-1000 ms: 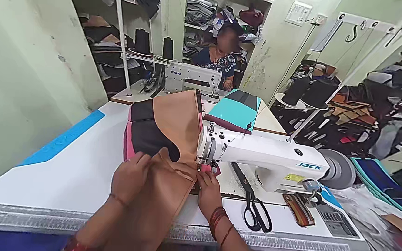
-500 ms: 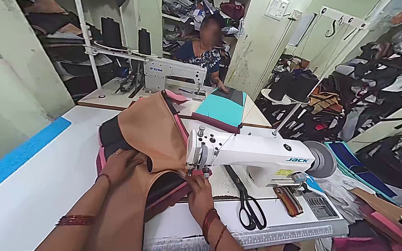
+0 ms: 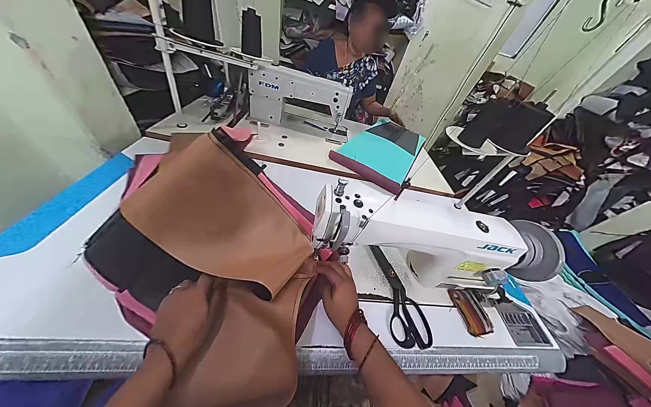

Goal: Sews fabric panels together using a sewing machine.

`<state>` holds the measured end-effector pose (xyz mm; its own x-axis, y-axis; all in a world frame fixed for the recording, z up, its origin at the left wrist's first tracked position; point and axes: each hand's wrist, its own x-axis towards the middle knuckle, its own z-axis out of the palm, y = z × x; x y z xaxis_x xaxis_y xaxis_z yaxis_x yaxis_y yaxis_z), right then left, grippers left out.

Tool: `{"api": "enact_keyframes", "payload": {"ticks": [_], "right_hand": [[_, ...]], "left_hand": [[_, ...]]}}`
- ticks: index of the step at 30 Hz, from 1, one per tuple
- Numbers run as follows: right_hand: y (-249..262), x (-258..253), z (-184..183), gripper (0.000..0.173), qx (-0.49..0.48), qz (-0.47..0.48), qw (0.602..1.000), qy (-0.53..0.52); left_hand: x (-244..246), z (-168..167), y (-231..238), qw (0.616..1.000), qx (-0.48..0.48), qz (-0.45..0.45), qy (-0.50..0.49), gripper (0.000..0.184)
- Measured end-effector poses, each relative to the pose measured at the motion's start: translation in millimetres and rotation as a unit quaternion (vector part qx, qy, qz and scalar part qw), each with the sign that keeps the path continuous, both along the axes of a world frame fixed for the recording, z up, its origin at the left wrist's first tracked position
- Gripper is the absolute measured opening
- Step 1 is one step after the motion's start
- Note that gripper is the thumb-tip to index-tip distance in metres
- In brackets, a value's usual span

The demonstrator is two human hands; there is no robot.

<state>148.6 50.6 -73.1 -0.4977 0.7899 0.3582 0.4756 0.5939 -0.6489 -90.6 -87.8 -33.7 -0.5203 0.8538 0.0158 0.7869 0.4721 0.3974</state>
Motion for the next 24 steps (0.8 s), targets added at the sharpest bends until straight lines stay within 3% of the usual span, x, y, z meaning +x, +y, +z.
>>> {"api": "enact_keyframes", "payload": {"ticks": [2, 4, 7, 13, 21, 24], "right_hand": [[-1, -1, 0, 0.039, -0.001, 0.000, 1.000, 0.001], [-3, -1, -1, 0.042, -0.009, 0.000, 1.000, -0.005], [-8, -1, 3, 0.044, -0.007, 0.001, 0.999, -0.048], [-16, -8, 3, 0.041, 0.086, -0.009, 0.987, -0.137], [-15, -10, 0, 0.040, 0.109, -0.029, 0.978, -0.178], [-12, -8, 2, 0.042, 0.076, -0.032, 0.981, -0.178]], "left_hand": [[-20, 15, 17, 0.995, -0.092, -0.016, -0.021, 0.041], [-38, 21, 33, 0.991, -0.117, -0.062, -0.012, 0.039], [-46, 14, 41, 0.991, -0.088, -0.102, 0.019, 0.037], [-36, -1, 23, 0.998, 0.001, -0.066, 0.002, 0.035], [-5, 0, 4, 1.000, -0.022, -0.016, -0.006, 0.038], [15, 4, -6, 0.999, -0.028, 0.006, -0.013, 0.039]]}}
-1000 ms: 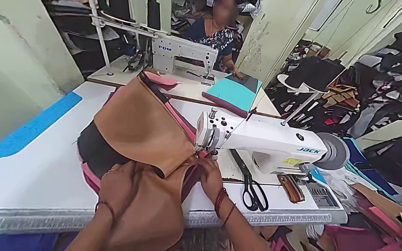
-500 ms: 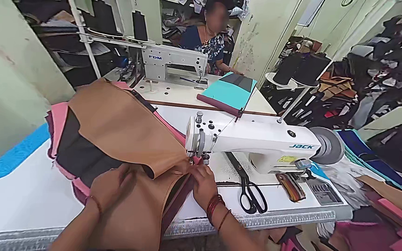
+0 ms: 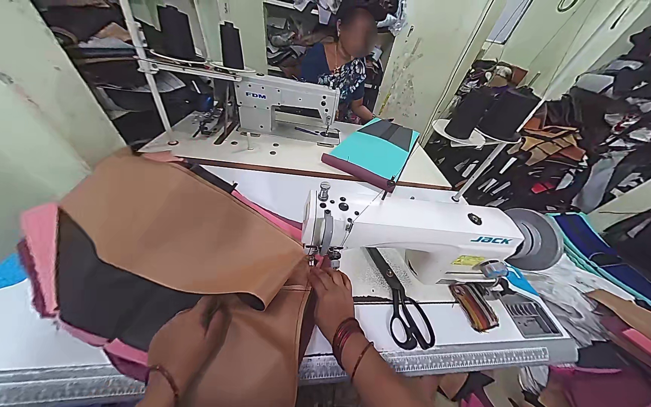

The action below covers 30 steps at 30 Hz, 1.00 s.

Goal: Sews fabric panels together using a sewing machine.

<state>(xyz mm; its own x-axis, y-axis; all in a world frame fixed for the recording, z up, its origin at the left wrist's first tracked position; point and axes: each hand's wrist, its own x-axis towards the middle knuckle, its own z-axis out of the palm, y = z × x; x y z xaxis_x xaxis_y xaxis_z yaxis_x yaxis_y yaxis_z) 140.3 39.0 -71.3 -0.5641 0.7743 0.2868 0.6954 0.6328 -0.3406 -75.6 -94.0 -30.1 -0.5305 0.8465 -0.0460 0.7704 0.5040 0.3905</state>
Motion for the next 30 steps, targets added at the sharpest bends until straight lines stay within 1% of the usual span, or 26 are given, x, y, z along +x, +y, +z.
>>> {"api": "enact_keyframes", "payload": {"ticks": [3, 6, 8, 9, 11, 12, 13, 16, 19, 21, 23, 26, 30], "right_hand": [[5, 1, 4, 0.043, -0.053, -0.006, 0.999, 0.004], [9, 2, 11, 0.047, -0.126, -0.021, 0.992, -0.009], [10, 4, 14, 0.047, -0.144, -0.023, 0.989, 0.002], [9, 6, 13, 0.046, -0.142, -0.022, 0.989, 0.027], [5, 10, 8, 0.041, -0.093, -0.016, 0.991, 0.100], [3, 12, 7, 0.039, -0.075, -0.009, 0.990, 0.116], [1, 12, 6, 0.038, -0.074, -0.004, 0.991, 0.108], [2, 11, 12, 0.036, -0.112, -0.011, 0.993, 0.040], [5, 7, 11, 0.034, -0.105, -0.011, 0.994, 0.013], [8, 6, 13, 0.037, -0.128, -0.005, 0.992, -0.002], [11, 8, 15, 0.041, -0.157, 0.003, 0.988, 0.006], [10, 10, 9, 0.037, -0.147, 0.002, 0.987, 0.068], [13, 5, 17, 0.041, -0.171, -0.008, 0.985, 0.015]], "left_hand": [[17, -2, -6, 1.000, 0.004, 0.020, 0.005, 0.037], [26, -5, -6, 0.999, 0.002, 0.038, 0.010, 0.037], [32, -4, -6, 0.999, -0.002, 0.042, 0.004, 0.037], [34, -2, -6, 0.999, -0.006, 0.044, 0.000, 0.037], [39, 2, -4, 0.998, -0.018, 0.052, -0.012, 0.037], [40, 3, -3, 0.998, -0.023, 0.058, -0.017, 0.036], [41, 3, -2, 0.998, -0.025, 0.062, -0.019, 0.036], [45, 1, 2, 0.998, -0.012, 0.068, -0.009, 0.034], [47, 1, 8, 0.998, -0.010, 0.067, -0.002, 0.033], [44, 1, 13, 0.998, -0.007, 0.068, -0.007, 0.033], [40, 3, 19, 0.996, -0.002, 0.082, -0.026, 0.035], [32, 4, 28, 0.994, 0.019, 0.093, -0.053, 0.037], [23, 7, 39, 0.989, 0.040, 0.098, -0.099, 0.041]]}}
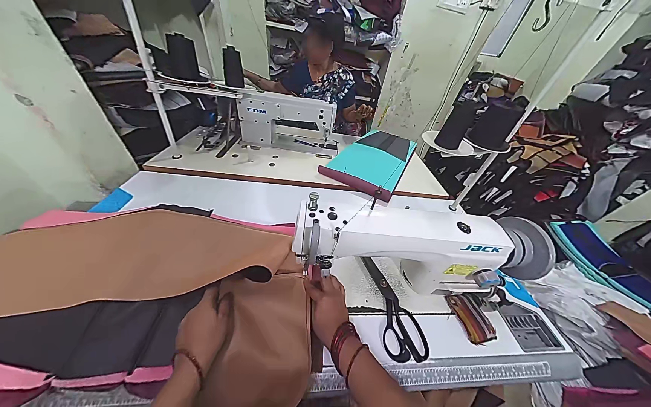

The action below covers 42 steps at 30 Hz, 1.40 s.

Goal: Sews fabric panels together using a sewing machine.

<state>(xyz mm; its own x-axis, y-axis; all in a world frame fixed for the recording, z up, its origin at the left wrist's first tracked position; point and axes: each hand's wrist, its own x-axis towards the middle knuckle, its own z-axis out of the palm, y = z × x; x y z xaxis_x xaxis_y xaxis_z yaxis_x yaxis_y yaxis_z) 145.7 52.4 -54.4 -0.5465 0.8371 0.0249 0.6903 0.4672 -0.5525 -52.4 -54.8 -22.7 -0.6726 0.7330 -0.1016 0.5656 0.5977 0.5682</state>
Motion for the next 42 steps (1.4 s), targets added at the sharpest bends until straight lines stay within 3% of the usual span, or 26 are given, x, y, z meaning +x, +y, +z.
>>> {"api": "enact_keyframes", "payload": {"ticks": [4, 7, 10, 14, 20, 27, 30, 37, 42], "right_hand": [[1, -1, 2, 0.044, -0.010, -0.002, 0.999, -0.031], [-2, 5, -3, 0.042, 0.012, 0.000, 0.999, 0.043], [-4, 9, -7, 0.043, 0.040, 0.023, 0.997, 0.061], [-11, 8, 2, 0.042, 0.037, 0.051, 0.998, -0.007], [-8, 5, -11, 0.037, 0.157, 0.057, 0.986, -0.019], [2, 5, -10, 0.040, 0.096, 0.053, 0.994, -0.011], [-2, 10, -15, 0.032, 0.136, 0.047, 0.987, 0.068], [3, 4, -15, 0.034, 0.131, 0.050, 0.990, -0.002], [3, 6, -19, 0.033, 0.148, 0.050, 0.987, 0.046]], "left_hand": [[-7, 0, 4, 1.000, 0.012, -0.002, -0.027, 0.044], [-21, 8, -7, 0.996, -0.042, -0.058, -0.051, 0.059], [-20, 12, -16, 0.985, -0.124, -0.111, 0.050, 0.053], [-17, -23, -25, 0.977, 0.027, -0.107, 0.182, 0.036], [-16, -25, -20, 0.982, 0.047, -0.089, 0.161, 0.040], [-16, -15, -7, 0.987, 0.012, -0.080, 0.137, 0.037], [-18, -12, 1, 0.989, 0.001, -0.073, 0.130, 0.036], [-26, -5, 23, 0.991, -0.035, -0.073, 0.110, 0.036], [-32, -3, 38, 0.990, -0.041, -0.075, 0.117, 0.035]]}}
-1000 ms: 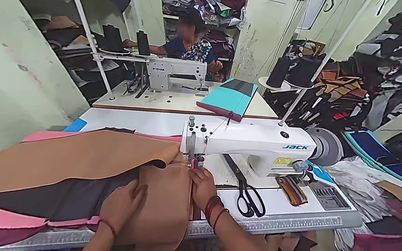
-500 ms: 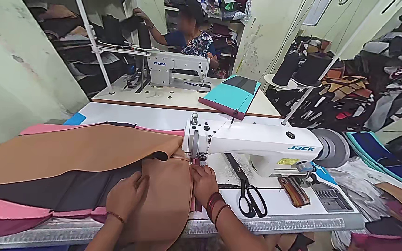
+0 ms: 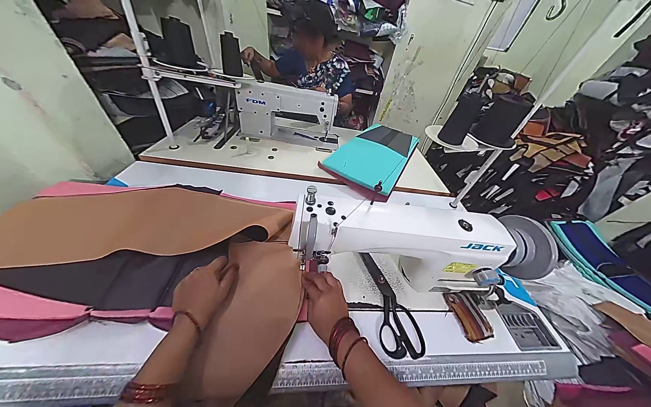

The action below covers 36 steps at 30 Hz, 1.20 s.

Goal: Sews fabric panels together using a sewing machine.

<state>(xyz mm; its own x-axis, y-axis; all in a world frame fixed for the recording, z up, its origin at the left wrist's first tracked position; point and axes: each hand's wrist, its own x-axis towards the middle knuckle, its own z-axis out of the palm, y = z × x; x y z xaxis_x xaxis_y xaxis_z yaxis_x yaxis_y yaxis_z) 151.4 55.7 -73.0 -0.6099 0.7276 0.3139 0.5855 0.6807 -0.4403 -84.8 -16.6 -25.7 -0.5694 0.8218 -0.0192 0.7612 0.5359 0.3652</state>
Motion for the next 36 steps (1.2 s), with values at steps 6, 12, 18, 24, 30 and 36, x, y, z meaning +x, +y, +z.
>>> {"api": "enact_keyframes", "payload": {"ticks": [6, 12, 18, 24, 30, 36], "right_hand": [[5, -5, 6, 0.041, -0.059, -0.020, 0.995, -0.072], [2, 4, 3, 0.040, -0.055, -0.002, 0.998, 0.025], [-3, 8, 0, 0.037, -0.024, 0.028, 0.998, 0.045], [-4, -3, 4, 0.038, 0.022, 0.030, 0.999, 0.017], [0, -12, 19, 0.045, -0.107, -0.024, 0.994, 0.006], [7, -27, 38, 0.035, -0.166, -0.080, 0.983, 0.018]], "left_hand": [[-4, 3, 17, 1.000, -0.016, 0.005, -0.015, 0.038], [-6, 11, 0, 0.997, -0.026, 0.016, -0.065, 0.056], [-14, 1, -59, 0.986, -0.058, -0.081, -0.132, 0.040], [-14, 49, -5, 0.993, 0.073, -0.080, 0.042, 0.029], [-33, 53, 61, 0.990, 0.041, -0.126, 0.046, 0.032], [-43, 58, 65, 0.970, 0.139, -0.183, 0.073, 0.027]]}}
